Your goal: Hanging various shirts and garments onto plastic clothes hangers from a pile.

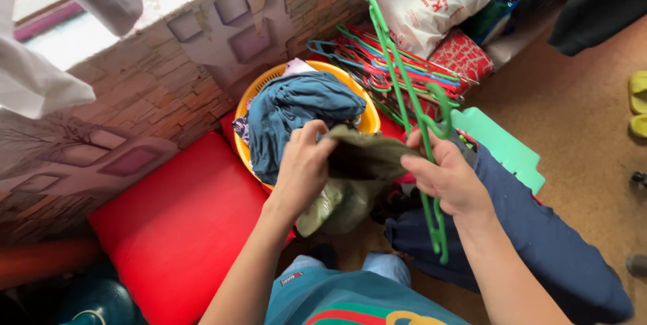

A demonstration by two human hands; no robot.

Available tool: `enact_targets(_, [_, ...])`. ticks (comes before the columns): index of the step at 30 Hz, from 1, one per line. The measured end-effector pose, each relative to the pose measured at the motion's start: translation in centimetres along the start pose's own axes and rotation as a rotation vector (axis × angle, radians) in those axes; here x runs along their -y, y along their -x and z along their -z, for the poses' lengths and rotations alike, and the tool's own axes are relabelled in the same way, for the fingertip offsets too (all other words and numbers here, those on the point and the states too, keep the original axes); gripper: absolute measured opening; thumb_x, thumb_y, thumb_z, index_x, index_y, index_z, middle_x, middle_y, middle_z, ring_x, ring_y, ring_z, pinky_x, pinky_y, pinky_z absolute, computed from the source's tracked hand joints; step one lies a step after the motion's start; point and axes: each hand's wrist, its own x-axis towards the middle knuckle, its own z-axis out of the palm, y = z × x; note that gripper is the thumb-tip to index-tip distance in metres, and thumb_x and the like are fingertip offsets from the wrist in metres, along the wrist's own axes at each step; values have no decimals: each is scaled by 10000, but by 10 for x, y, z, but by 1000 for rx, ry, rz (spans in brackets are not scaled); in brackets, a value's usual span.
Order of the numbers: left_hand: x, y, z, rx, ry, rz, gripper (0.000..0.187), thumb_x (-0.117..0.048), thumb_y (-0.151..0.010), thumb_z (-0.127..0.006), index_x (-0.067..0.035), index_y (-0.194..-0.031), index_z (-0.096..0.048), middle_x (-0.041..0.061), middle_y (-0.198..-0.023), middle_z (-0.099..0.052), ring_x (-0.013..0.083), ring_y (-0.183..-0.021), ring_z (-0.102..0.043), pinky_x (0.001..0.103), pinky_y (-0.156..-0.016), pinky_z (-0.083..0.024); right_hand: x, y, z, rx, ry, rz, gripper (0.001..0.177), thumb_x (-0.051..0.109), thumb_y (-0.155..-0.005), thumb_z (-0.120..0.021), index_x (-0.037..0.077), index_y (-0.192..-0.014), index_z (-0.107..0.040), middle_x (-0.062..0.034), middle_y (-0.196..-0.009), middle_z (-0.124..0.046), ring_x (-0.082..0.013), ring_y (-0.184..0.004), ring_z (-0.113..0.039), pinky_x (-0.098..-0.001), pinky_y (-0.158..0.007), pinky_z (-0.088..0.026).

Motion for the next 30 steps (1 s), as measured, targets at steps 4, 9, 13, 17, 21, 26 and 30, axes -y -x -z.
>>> enact_targets(4, [-3,-9,-22,4,366,119,187,-47,-931,-664,-10,-1103,-600,167,-1152,-569,456,-1028,-629,475,-880,-532,24,21,-33,-197,696,291,202,130,-1052,-637,-3,-1204,-642,35,-873,-590,-31,-746,-510,-211,-658,-443])
enact_targets(9, [24,-25,-30,115,-9,462,469,26,-778,-584,-21,-1235,-490,264,-1433,-463,547,-899,-629,587,-820,-515,29,86,-9,-403,1022,270,385,134,-986,-571,24,-1351,-620,2,-819,-660,-93,-757,-623,-256,-713,-512])
enact_targets(13, [33,-29,-29,121,-47,517,501,59,-765,-551,-7,-1253,-461,287,-1552,-345,545,-877,-649,581,-821,-517,18,121,19,-386,1039,167,177,133,-1019,-610,11,-1126,-683,-37,-771,-603,-135,-732,-570,-298,-681,-486])
enact_targets(17, [-16,-31,-29,274,11,291,382,74,-828,-531,-27,-1196,-519,244,-1543,-398,480,-848,-687,558,-787,-543,29,113,-1,-487,1104,42,284,145,-929,-657,47,-1189,-715,-94,-718,-659,-161,-646,-592,-336,-607,-501])
enact_targets(21, [-88,-16,-49,566,-89,-153,293,-7,-888,-595,-18,-1181,-603,273,-1500,-442,356,-739,-700,476,-584,-571,20,72,-4,-232,1405,212,216,162,-940,-688,67,-1127,-738,-160,-872,-716,-223,-776,-676,-348,-680,-514])
enact_targets(26, [-84,-23,-26,134,43,-226,312,-186,-794,-666,-90,-1081,-590,106,-1174,-600,341,-873,-675,500,-724,-520,15,46,-6,-170,1098,194,219,131,-927,-691,43,-1125,-727,-123,-830,-735,-345,-778,-673,-372,-698,-547])
enact_targets(30, [-39,-28,-37,361,129,-110,225,-291,-962,-660,-81,-988,-582,133,-933,-607,364,-833,-647,499,-675,-504,39,41,-54,-286,1279,585,173,113,-870,-714,42,-1027,-728,-119,-892,-724,-289,-831,-684,-384,-765,-524])
